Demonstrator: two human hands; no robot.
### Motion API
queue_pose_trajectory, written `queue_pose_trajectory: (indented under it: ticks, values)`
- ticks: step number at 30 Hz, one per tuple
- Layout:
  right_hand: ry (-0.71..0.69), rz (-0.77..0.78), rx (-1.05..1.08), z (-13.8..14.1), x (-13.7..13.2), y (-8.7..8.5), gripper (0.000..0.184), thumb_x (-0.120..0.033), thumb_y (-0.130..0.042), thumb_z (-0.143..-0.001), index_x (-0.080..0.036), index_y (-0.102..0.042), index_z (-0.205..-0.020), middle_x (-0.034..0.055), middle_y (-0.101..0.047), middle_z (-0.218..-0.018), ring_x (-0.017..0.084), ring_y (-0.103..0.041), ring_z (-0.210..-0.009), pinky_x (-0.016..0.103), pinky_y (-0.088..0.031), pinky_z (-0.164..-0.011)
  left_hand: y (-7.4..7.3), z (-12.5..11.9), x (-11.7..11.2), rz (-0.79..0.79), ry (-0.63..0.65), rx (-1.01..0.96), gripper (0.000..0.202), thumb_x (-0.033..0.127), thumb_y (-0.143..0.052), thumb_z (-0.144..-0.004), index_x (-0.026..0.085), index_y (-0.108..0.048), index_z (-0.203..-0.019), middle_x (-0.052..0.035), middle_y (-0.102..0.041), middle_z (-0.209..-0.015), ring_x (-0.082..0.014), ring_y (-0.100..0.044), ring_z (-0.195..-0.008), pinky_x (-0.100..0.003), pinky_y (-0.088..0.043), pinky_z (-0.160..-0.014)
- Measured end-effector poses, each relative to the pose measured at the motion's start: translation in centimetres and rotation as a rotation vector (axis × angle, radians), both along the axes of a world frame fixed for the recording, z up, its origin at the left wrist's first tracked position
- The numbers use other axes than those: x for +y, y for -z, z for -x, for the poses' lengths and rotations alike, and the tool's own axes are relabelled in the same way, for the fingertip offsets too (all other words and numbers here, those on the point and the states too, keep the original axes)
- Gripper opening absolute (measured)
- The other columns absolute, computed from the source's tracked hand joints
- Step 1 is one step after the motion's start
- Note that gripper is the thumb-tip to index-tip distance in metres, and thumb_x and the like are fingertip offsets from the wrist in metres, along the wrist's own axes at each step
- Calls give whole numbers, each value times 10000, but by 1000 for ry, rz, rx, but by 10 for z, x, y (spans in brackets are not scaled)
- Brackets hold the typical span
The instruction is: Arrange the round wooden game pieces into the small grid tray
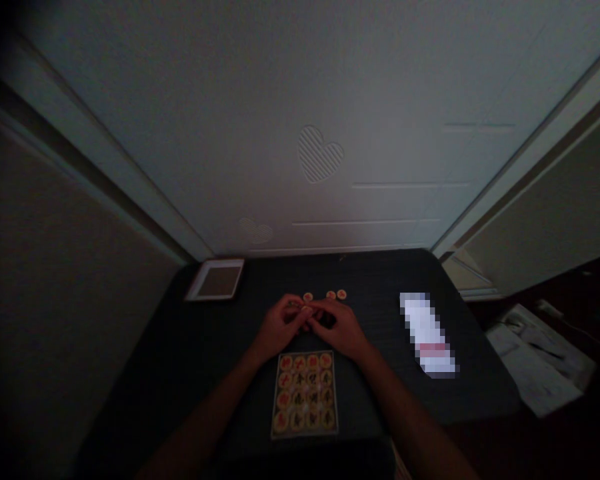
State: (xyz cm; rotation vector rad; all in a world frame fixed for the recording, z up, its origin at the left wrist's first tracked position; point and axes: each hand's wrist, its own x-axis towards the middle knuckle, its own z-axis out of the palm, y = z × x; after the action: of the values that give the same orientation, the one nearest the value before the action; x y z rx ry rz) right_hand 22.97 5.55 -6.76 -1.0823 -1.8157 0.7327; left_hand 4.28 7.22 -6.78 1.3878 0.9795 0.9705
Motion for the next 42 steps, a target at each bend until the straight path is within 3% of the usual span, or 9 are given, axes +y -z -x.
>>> queue_pose_trajectory:
  ticks: [14, 26, 33, 42]
  values:
    - [31, 23, -8, 1, 1, -2, 298, -334, -685, -899, -245, -711, -1182, 17, -723, -828, 158, -604, -696, 286, -491, -679, 1, 1, 0, -5, 10, 15, 272, 438, -596, -943, 194, -569, -1059, -46, -739, -892, -143, -685, -666, -245, -522, -602]
    - [39, -2, 17, -1, 2, 1, 318, -252, -666, -879, -241, -702, -1195, 13, -716, -814, 150, -603, -667, 272, -494, -642, 0, 0, -2, -55, 56, 14, 281, 405, -630, -934, 195, -542, -1099, -52, -747, -908, -152, -701, -727, -273, -549, -691]
    - [20, -7, 11, -1, 0, 0, 330, -194, -659, -854, -251, -712, -1175, 25, -729, -900, 161, -641, -746, 284, -517, -705, 0, 0, -1, -57, 7, 50, 276, 407, -682, -891, 202, -557, -1027, -34, -759, -864, -153, -714, -688, -261, -554, -648]
    - [29, -38, -27, 1, 0, -1, 272, -288, -701, -875, -254, -711, -1145, 37, -741, -933, 176, -644, -771, 302, -519, -701, -4, -2, -2, -7, -21, 38, 251, 421, -656, -899, 202, -555, -968, -35, -759, -863, -146, -693, -635, -248, -538, -586]
